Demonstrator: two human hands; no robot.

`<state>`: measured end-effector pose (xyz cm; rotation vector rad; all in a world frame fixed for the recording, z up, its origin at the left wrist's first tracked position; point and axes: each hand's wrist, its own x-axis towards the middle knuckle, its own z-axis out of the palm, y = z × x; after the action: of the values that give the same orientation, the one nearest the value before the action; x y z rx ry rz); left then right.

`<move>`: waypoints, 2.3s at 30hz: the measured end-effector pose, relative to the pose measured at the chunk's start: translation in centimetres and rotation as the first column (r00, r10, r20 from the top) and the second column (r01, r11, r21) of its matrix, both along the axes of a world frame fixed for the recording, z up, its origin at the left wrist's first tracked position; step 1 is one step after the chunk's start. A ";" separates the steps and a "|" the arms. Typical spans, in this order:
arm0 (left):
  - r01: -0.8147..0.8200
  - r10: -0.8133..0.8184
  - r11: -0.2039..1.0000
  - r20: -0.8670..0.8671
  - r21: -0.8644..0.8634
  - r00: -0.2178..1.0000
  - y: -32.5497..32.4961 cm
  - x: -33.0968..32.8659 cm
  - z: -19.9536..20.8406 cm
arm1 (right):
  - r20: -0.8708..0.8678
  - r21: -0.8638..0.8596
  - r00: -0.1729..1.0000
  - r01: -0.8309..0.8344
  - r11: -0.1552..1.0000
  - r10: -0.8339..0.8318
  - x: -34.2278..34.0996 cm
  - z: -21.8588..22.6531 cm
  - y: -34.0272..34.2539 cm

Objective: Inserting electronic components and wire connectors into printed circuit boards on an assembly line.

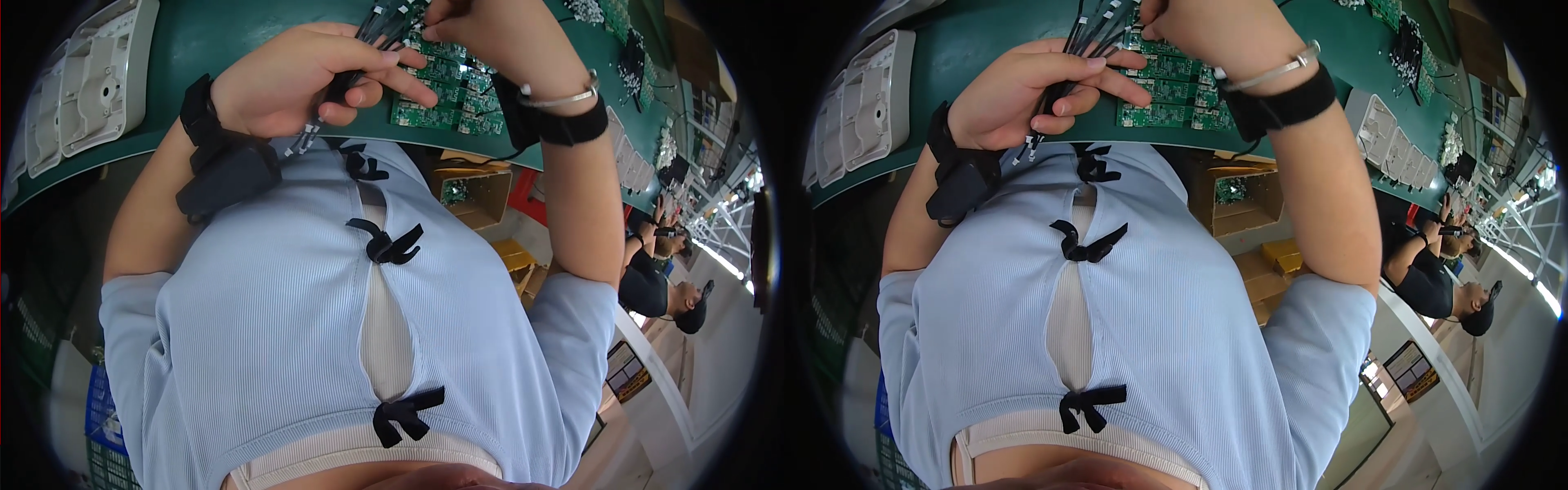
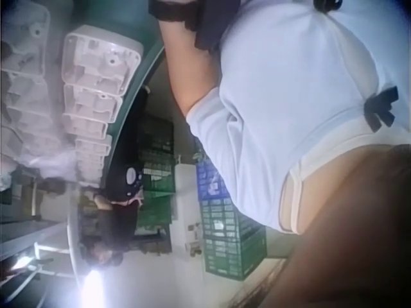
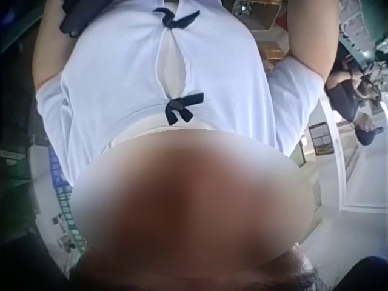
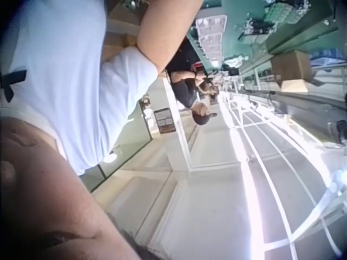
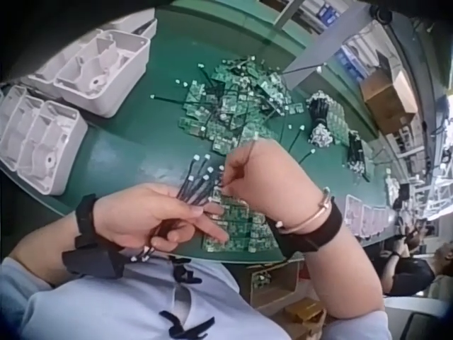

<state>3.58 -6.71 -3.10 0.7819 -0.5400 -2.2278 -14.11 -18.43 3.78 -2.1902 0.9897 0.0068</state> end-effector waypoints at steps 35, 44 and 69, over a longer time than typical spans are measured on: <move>-0.207 0.225 0.973 0.243 -0.098 0.943 1.7 1.7 1.5 | -0.099 -0.591 0.985 -0.173 0.788 0.142 -6.4 0.1 3.5; -0.064 0.069 0.997 0.158 -0.036 0.985 1.4 1.8 1.0 | 0.331 -0.001 0.941 0.072 0.997 -0.067 -4.3 -3.1 4.5; 0.011 -0.012 1.000 0.092 0.020 0.996 1.3 1.0 -0.2 | -0.088 -0.036 0.994 -0.072 0.997 0.069 -0.4 -1.8 0.8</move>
<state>4.63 -5.44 -3.32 0.8969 -0.5692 -2.2189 -14.49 -17.61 1.94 -2.2760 0.9666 0.1174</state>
